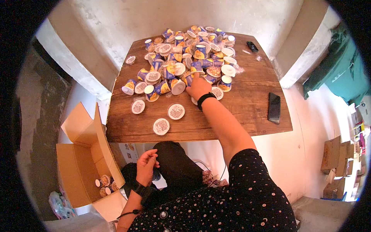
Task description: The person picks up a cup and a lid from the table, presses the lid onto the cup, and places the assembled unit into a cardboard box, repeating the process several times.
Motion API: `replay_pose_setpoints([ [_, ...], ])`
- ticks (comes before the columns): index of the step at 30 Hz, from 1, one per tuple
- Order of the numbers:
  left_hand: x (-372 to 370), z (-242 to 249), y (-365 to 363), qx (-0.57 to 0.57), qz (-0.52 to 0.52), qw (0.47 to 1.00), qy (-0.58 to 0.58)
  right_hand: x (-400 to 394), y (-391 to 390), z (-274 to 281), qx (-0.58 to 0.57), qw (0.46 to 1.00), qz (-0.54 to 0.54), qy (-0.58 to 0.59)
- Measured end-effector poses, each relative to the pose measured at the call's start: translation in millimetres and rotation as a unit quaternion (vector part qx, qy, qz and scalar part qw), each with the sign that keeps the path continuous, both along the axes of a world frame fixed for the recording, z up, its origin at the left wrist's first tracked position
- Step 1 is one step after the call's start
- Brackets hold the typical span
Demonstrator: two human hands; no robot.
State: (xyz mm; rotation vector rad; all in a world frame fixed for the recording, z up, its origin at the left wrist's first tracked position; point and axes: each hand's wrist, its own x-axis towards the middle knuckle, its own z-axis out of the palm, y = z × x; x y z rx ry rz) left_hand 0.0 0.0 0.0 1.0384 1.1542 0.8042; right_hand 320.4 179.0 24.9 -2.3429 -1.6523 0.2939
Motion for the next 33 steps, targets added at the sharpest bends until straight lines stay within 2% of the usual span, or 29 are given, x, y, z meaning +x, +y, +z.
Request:
replay_pose_setpoints([
  [2,-3.7,-5.5,-0.4,0.025,-0.003,1.000,-0.016,-1.0,-9.5,-0.3,0.101,0.992,-0.015,0.077],
  [3,2.8,-8.5,-12.9,0.008,-0.004,0.999,-0.031,5.5,-25.1,-2.3,0.085,0.994,-0.017,0.061],
  [5,-1.5,-0.8,-5.2,0.005,0.021,0.998,-0.051,5.3,-32.4,-6.8,0.230,0.962,-0.015,0.146],
  [7,0.0,4.4,2.2,0.006,0.021,0.998,-0.060,7.3,-39.4,-12.5,0.289,0.921,0.027,0.261],
  [8,0.4,6.4,4.9,0.000,0.031,0.996,-0.082,-5.1,-57.8,9.2,0.196,0.833,0.059,0.514],
  [9,1.5,10.3,7.6,-0.005,0.043,0.994,-0.102,-6.9,-60.9,-9.1,0.149,0.804,0.084,0.570],
  [10,5.0,19.6,10.3,-0.006,0.041,0.990,-0.133,-22.3,-71.2,-12.0,0.144,0.816,0.085,0.554],
  [11,8.1,25.3,13.2,-0.007,0.041,0.986,-0.164,-36.3,-88.6,-1.0,0.139,0.788,0.164,0.577],
  [12,2.5,23.4,18.4,0.003,-0.022,0.988,-0.153,-52.9,-103.8,6.0,0.135,0.744,0.214,0.619],
  [13,7.9,28.1,18.3,-0.001,-0.031,0.988,-0.154,-70.0,-110.2,-6.5,0.153,0.756,0.237,0.591],
  [14,14.5,38.0,20.1,-0.044,-0.031,0.975,-0.215,-80.2,-128.9,10.8,0.108,0.807,0.259,0.520],
  [15,18.8,44.8,21.5,-0.086,-0.024,0.958,-0.272,-96.8,-136.7,4.3,0.129,0.728,0.296,0.605],
  [17,19.4,47.6,21.5,-0.108,-0.069,0.919,-0.373,-111.8,-153.1,11.7,0.170,0.805,0.370,0.432],
  [18,21.8,50.3,20.2,-0.114,-0.049,0.912,-0.391,-120.2,-155.9,-3.6,0.206,0.836,0.375,0.342],
  [21,16.5,36.5,24.2,-0.115,-0.023,0.896,-0.429,-124.1,-153.1,-4.4,0.134,0.857,0.382,0.319],
  [23,18.5,43.7,18.7,-0.139,0.016,0.886,-0.442,-127.7,-155.6,-8.7,0.166,0.836,0.396,0.340],
  [25,16.0,33.3,19.3,-0.115,-0.011,0.924,-0.365,-130.0,-160.1,-12.0,0.150,0.843,0.385,0.345],
  [27,12.2,31.3,23.7,-0.111,0.021,0.928,-0.356,-126.4,-153.7,-16.7,0.158,0.818,0.316,0.454],
  [28,11.8,31.7,24.7,-0.114,0.047,0.930,-0.347,-122.0,-146.7,-21.6,0.175,0.832,0.253,0.461],
  [29,10.6,29.7,27.6,-0.115,0.053,0.929,-0.347,-114.3,-137.8,-26.4,0.170,0.831,0.257,0.464],
  [31,5.9,25.0,37.5,-0.120,0.108,0.923,-0.348,-101.4,-120.1,-34.3,0.213,0.906,0.171,0.323],
  [32,3.7,22.6,41.6,-0.119,0.121,0.922,-0.347,-100.7,-114.7,-38.2,0.212,0.904,0.175,0.328],
  [33,2.2,20.5,46.0,-0.118,0.127,0.923,-0.344,-101.4,-111.1,-39.5,0.201,0.921,0.181,0.281],
])
